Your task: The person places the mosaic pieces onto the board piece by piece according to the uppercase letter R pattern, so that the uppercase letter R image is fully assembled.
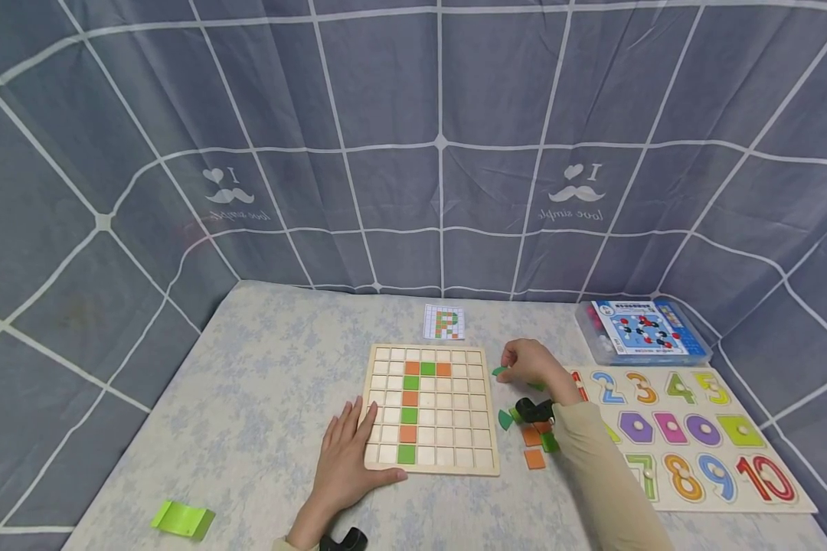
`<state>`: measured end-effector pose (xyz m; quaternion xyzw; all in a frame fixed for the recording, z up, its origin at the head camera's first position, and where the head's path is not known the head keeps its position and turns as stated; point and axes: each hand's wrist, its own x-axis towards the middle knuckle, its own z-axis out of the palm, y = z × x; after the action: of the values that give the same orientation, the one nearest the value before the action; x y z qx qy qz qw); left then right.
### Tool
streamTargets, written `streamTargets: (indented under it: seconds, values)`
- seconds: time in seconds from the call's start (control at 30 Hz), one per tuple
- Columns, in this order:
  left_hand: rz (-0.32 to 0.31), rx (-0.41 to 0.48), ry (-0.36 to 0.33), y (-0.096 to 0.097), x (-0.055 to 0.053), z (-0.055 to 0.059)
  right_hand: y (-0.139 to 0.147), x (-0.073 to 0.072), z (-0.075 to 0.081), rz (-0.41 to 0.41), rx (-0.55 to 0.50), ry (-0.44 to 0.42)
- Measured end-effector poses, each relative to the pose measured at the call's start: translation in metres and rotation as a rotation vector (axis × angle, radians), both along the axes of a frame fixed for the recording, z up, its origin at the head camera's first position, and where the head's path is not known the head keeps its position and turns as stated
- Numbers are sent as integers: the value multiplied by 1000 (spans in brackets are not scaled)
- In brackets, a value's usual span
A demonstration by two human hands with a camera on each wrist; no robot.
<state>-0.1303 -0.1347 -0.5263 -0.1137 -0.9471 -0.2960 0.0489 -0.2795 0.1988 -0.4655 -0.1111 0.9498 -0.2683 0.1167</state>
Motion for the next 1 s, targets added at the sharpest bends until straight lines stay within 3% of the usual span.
streamTargets:
  seconds: [0.3, 0.67, 1.0]
  values:
    - [3, 9, -9, 1, 0, 2, 4, 0, -4, -18, -65, -44]
    - [2, 6, 3, 1, 1, 2, 14, 4, -19, -28, -196, 26]
    - [7, 6, 7, 1, 1, 2, 8, 9, -19, -27, -261, 82]
